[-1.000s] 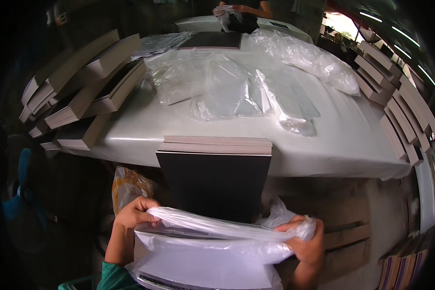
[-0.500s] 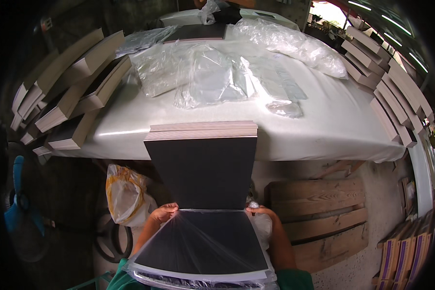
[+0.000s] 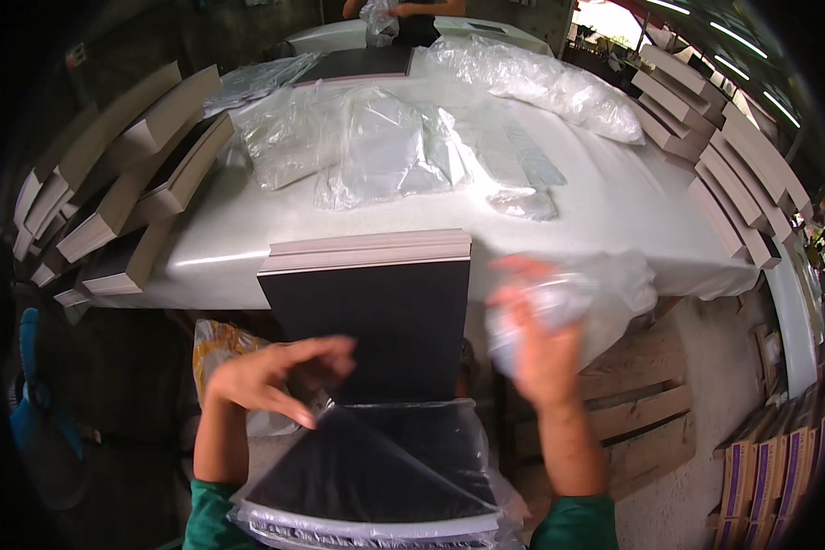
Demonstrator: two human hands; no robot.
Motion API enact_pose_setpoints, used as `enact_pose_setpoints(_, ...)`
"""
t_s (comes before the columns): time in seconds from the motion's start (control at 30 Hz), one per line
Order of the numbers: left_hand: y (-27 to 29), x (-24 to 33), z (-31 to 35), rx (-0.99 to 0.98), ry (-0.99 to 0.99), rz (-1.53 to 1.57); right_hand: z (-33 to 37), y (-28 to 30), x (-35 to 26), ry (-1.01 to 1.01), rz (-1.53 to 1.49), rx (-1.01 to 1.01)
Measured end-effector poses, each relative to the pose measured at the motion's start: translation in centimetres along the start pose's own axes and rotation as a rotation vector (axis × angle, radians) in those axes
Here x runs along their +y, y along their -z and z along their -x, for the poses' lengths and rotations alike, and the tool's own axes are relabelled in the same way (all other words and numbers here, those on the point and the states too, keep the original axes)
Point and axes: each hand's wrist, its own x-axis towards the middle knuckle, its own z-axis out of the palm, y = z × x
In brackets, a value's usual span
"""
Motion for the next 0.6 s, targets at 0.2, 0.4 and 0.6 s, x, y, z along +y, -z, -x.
enact_pose_setpoints(0.2,-7.4,-1.4,-4.6,0.135,-0.221,-0.162,1.5,-6.3,0.1,-0.410,-0.767,-0.444)
enact_pose_setpoints(0.4,-7.4,-5.4,-3.5,0.127,-0.128,-0.157,1.4,-3.3,5.3,-0.512,-0.319,-0.705)
enact_pose_setpoints(0.6,-6.1,-3.7,-3.8,0.693,-0.120,-0.185,3.2,-4.6,7.3,-0.409,-0.229,-0.478)
